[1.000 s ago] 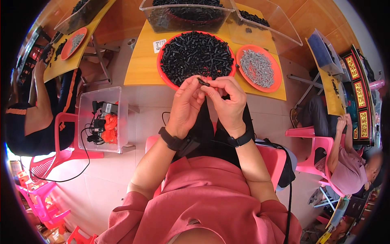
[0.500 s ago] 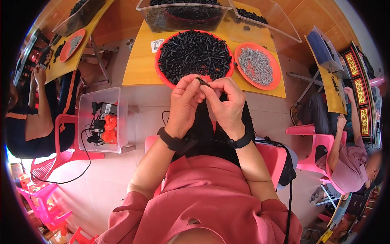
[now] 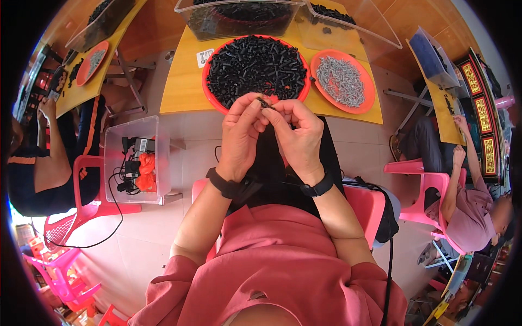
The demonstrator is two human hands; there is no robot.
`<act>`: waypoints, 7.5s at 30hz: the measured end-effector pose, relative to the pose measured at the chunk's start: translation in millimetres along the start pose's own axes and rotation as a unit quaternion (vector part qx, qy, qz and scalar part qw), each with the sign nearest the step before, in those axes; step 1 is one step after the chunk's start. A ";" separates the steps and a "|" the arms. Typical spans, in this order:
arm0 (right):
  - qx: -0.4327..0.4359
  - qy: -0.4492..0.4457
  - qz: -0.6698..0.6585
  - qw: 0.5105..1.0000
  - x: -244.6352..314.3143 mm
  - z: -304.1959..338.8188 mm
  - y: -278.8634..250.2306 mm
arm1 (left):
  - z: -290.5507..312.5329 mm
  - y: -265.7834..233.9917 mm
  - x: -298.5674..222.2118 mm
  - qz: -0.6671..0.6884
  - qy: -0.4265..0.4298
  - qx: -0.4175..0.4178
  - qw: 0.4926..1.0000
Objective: Assembling small black components by hand.
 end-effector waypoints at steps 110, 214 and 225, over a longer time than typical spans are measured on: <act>0.104 -0.089 0.239 0.961 24.8 -10.4 -42.2 | 8.2 10.1 4.7 0.009 -0.068 0.025 0.997; 0.284 0.248 -0.019 0.926 5.9 -49.1 -50.8 | 20.6 8.2 21.4 -0.182 0.023 -0.026 0.983; 0.225 -0.086 0.387 0.890 -17.4 -74.8 27.3 | 23.9 6.2 32.5 -0.290 -0.100 0.074 0.949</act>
Point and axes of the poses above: each hand's wrist, its own z-axis away from the middle knuckle, its own y-axis out of the palm, x = y × z, the point moved 1 cm from there along -z, towards the middle knuckle, and after that the axes turned 8 degrees about y, right-handed, at the moved point
